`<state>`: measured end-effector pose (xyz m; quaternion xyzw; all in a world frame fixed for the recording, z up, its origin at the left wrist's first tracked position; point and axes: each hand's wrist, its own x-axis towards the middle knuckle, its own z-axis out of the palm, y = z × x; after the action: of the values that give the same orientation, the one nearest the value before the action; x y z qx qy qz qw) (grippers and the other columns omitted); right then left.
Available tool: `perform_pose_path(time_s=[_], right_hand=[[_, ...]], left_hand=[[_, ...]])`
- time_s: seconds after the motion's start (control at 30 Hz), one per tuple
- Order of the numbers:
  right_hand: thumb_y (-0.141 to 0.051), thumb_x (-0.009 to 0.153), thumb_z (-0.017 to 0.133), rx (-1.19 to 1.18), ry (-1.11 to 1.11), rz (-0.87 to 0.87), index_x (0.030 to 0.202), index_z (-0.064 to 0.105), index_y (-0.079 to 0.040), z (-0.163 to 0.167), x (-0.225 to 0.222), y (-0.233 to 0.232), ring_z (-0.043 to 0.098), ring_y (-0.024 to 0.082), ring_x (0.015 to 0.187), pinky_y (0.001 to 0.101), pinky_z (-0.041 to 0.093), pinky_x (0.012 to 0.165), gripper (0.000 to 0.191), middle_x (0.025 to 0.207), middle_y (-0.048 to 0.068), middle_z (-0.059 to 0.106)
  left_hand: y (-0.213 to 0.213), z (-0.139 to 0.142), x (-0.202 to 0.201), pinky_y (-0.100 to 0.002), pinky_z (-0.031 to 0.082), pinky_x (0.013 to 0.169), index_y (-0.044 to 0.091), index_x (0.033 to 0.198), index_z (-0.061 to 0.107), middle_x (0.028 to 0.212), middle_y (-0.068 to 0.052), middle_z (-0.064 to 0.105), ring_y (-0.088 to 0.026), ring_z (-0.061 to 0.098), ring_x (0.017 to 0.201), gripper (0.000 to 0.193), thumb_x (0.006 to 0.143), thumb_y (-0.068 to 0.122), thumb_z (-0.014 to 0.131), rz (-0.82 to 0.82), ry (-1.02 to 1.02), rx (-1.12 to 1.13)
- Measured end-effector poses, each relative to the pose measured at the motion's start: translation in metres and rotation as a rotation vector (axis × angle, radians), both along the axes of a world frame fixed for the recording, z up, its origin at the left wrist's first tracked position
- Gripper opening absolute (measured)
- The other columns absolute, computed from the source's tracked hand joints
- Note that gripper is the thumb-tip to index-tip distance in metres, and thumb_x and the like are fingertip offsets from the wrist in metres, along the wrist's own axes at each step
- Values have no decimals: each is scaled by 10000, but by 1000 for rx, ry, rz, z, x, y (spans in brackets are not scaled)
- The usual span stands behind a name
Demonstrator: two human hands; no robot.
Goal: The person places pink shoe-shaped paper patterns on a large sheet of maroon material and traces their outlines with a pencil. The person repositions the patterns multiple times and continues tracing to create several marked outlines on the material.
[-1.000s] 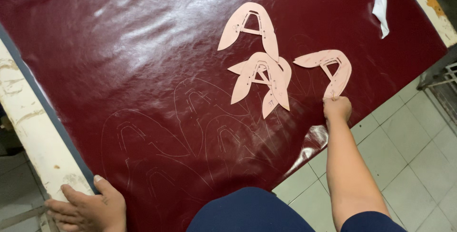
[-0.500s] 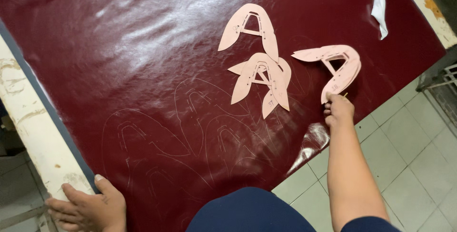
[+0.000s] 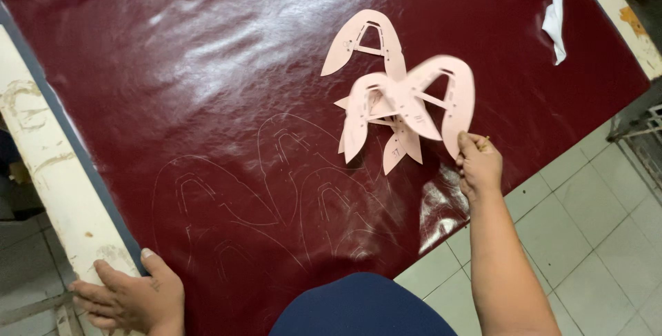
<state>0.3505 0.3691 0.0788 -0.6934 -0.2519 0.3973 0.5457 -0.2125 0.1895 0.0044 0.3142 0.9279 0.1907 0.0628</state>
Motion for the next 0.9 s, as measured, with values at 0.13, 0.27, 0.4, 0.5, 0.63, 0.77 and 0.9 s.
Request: perform_pose_path(time_s=[0.13, 0.27, 0.4, 0.5, 0.63, 0.77, 0.9], right_hand=[[-166, 1009, 692, 74, 9, -61, 1027, 623, -73, -18, 17, 0, 536, 48, 556, 192, 345, 425, 117, 777, -4, 623], [-142, 1019, 652, 133, 24, -63, 1080, 611, -54, -26, 30, 0, 620, 78, 656, 195, 376, 443, 114, 842, 8, 638], [-138, 1038, 645, 189, 72, -84, 1113, 588, -49, -25, 31, 1, 634, 93, 679, 195, 373, 448, 129, 846, 13, 626], [-138, 1041, 644, 188, 117, -92, 1113, 583, -53, -20, 25, 0, 636, 87, 675, 192, 379, 449, 127, 849, 5, 624], [-111, 1016, 650, 179, 100, -72, 1103, 588, -65, -5, 1, 1, 585, 77, 595, 196, 373, 428, 117, 833, 4, 642], [-100, 1044, 646, 288, 10, 34, 1092, 614, -45, 12, -47, 3, 553, 59, 566, 198, 371, 422, 79, 800, 0, 625], [-80, 1034, 621, 319, 95, 180, 1098, 632, -24, 25, -94, 2, 541, 52, 547, 194, 400, 431, 86, 772, 15, 633]], left_hand=[[1, -2, -2, -699, -3, 1207, -105, 1637, 245, 1683, -430, 22, -568, -54, 1560, 857, 1005, 410, 508, 11, -7, 3], [1, -2, -2, -700, -3, 1206, -102, 1643, 251, 1687, -436, 19, -567, -51, 1568, 852, 1012, 410, 507, -1, 5, 17], [0, 0, -1, -699, -1, 1212, -105, 1635, 264, 1685, -434, 26, -569, -48, 1570, 849, 1006, 405, 518, 7, -6, 8], [1, 2, 0, -700, -6, 1213, -111, 1640, 260, 1684, -436, 23, -571, -50, 1567, 855, 1011, 403, 527, 11, 0, 10], [2, 3, 1, -690, 3, 1236, -94, 1642, 267, 1696, -421, 32, -557, -34, 1580, 850, 1012, 419, 518, 14, -12, 24], [2, 4, -2, -667, -4, 1241, -51, 1627, 282, 1702, -393, 14, -528, -28, 1580, 857, 978, 447, 540, 29, -4, 40], [1, 5, -2, -671, -42, 1207, -36, 1624, 278, 1688, -382, 13, -540, -54, 1559, 842, 964, 423, 529, 31, -33, 52]])
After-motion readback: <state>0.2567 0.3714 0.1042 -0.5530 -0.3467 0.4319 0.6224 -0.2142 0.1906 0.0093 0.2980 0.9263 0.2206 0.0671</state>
